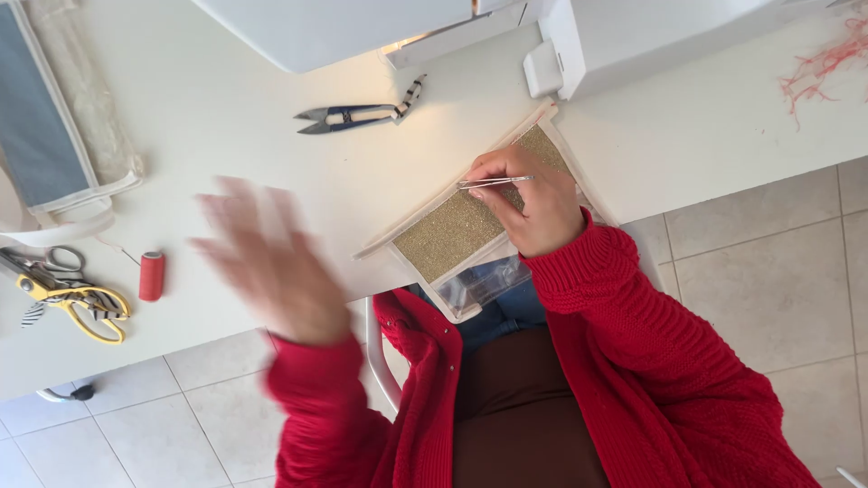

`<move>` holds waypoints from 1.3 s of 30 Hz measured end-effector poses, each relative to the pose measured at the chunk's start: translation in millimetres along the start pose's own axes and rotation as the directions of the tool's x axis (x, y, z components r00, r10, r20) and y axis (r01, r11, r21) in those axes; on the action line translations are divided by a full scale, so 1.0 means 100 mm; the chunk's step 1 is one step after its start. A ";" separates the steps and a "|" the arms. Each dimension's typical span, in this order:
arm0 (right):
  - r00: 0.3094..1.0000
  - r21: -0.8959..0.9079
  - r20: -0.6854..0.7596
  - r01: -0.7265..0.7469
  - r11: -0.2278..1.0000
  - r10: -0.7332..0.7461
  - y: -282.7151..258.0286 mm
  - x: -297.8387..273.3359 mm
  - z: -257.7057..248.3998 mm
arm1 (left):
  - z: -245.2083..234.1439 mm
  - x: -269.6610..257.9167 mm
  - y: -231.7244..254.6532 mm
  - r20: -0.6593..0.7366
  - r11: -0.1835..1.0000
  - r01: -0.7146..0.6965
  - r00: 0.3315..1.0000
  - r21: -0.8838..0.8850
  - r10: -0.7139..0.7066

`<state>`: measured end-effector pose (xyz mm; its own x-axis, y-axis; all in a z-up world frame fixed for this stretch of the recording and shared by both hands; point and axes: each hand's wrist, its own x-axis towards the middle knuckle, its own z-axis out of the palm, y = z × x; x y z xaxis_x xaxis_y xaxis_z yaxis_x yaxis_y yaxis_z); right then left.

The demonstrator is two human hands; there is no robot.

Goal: The recorder trims excess threads from sewn fabric pouches and organizes them at a workbench.

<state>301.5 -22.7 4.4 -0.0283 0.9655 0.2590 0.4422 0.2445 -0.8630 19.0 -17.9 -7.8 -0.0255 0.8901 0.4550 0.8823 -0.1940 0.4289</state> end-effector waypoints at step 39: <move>0.986 0.051 -0.146 0.084 0.995 -0.076 0.26 0.08 -0.07 | 0.36 -0.68 1.20 0.408 0.938 -0.346 0.860 0.021 0.308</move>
<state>319.1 -9.3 -12.5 0.0693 0.9206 0.3844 0.3918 0.3292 -0.8591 143.1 -87.3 -15.4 0.4413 0.8738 0.2045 0.8465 -0.4810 0.2284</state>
